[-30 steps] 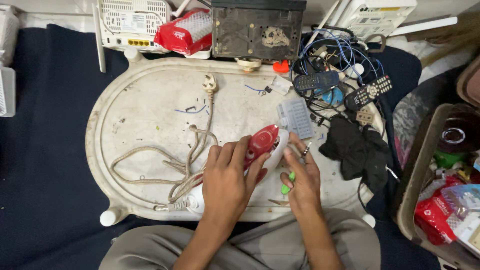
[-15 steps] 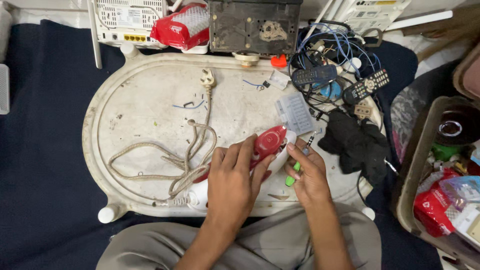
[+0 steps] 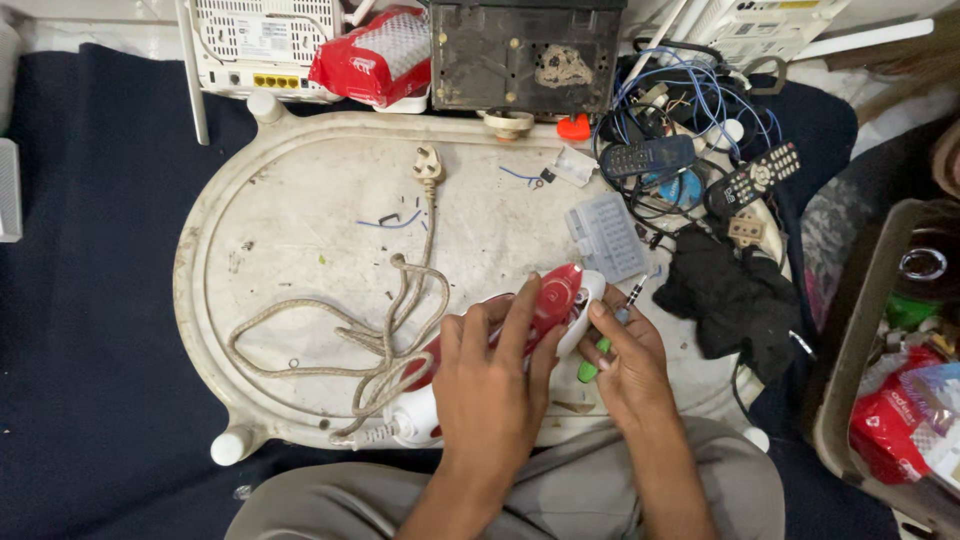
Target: The person sits on the floor and uses a screwdriver to remove and reinsert screws on the base of a white and red electric iron. They manipulate the iron's casing and handle the screwdriver throughout the clip.
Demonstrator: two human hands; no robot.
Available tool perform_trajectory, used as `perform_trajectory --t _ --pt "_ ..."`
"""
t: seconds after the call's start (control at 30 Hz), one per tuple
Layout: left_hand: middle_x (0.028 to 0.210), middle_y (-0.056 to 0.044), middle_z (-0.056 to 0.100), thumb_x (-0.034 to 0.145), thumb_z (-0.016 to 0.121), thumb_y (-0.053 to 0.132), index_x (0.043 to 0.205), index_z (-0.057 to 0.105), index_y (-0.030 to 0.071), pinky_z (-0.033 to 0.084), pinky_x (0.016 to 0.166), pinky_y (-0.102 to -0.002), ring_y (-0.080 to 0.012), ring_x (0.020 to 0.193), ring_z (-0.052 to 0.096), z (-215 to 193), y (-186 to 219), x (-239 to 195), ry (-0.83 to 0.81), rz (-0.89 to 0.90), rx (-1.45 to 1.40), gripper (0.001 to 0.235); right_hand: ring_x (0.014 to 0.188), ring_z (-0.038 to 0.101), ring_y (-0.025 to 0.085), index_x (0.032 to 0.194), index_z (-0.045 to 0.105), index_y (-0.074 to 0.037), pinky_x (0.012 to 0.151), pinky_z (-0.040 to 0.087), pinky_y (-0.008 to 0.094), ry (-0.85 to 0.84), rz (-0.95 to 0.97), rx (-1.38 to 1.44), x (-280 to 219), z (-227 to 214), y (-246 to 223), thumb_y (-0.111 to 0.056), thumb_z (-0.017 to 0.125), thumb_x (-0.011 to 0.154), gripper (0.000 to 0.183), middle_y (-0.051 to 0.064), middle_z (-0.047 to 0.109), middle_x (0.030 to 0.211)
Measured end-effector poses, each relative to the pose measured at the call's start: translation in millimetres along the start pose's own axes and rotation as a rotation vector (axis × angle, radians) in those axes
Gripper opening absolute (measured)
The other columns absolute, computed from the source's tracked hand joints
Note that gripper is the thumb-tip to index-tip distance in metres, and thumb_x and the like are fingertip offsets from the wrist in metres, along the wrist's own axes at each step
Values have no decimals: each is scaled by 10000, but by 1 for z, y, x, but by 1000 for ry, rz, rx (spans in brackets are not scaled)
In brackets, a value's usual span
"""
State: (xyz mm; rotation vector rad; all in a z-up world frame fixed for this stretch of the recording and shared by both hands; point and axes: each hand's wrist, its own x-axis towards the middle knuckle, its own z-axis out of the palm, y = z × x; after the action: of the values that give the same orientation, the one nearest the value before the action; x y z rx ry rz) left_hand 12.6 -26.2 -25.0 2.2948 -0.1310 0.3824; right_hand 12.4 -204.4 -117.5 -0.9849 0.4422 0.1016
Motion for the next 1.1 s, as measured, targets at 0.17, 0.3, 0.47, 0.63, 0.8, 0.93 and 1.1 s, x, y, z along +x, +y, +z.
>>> perform_trajectory --t 0.17,0.3,0.47,0.63,0.8,0.93,1.1 --pt "1070 -90 656 867 793 239 1307 693 123 514 706 -402 -307 920 579 5 0 2 -3 17 42 466 708 516 4 1354 589 -55 477 321 183 98 -29 -92 -2 12 -3 -130 676 949 421 -26 696 1016" --pt "1096 -75 661 864 789 246 1305 696 118 520 731 -398 -304 932 579 15 -2 2 9 54 93 468 731 504 -32 1416 582 -126 508 328 170 170 -127 -245 -9 21 -5 -103 682 944 483 -63 653 1045" --pt "1057 -67 662 855 785 256 1294 701 112 522 727 -390 -298 911 575 24 -7 3 -28 42 134 470 633 367 40 1378 702 -96 479 260 213 277 -115 -547 -8 21 2 -150 683 997 385 34 744 1134" --pt "1010 -89 660 872 746 279 1323 678 104 529 744 -396 -293 926 589 36 -16 -2 -78 91 189 489 1034 618 56 1352 668 -48 896 505 222 129 -315 -683 4 1 26 -168 651 1012 361 30 715 1208" --pt "1025 -85 676 869 664 186 1325 643 115 548 789 -382 -279 998 615 50 -25 -5 -134 175 331 462 1190 625 113 1361 639 -30 1030 476 265 95 -293 -718 13 -11 44 -162 621 1017 369 58 712 1297" --pt "1034 -122 669 892 643 189 1360 606 35 543 779 -402 -307 992 606 52 -29 -5 -136 219 291 494 1149 625 123 1385 636 -49 996 484 272 90 -242 -714 11 -11 43 -159 603 1011 390 68 718 1279" --pt "1271 -153 629 862 632 159 1292 605 47 500 1034 -450 -322 1226 581 44 -30 -10 0 423 262 446 867 495 224 1476 670 -76 714 386 376 150 21 -450 3 -14 42 -206 555 1092 421 134 699 1154"
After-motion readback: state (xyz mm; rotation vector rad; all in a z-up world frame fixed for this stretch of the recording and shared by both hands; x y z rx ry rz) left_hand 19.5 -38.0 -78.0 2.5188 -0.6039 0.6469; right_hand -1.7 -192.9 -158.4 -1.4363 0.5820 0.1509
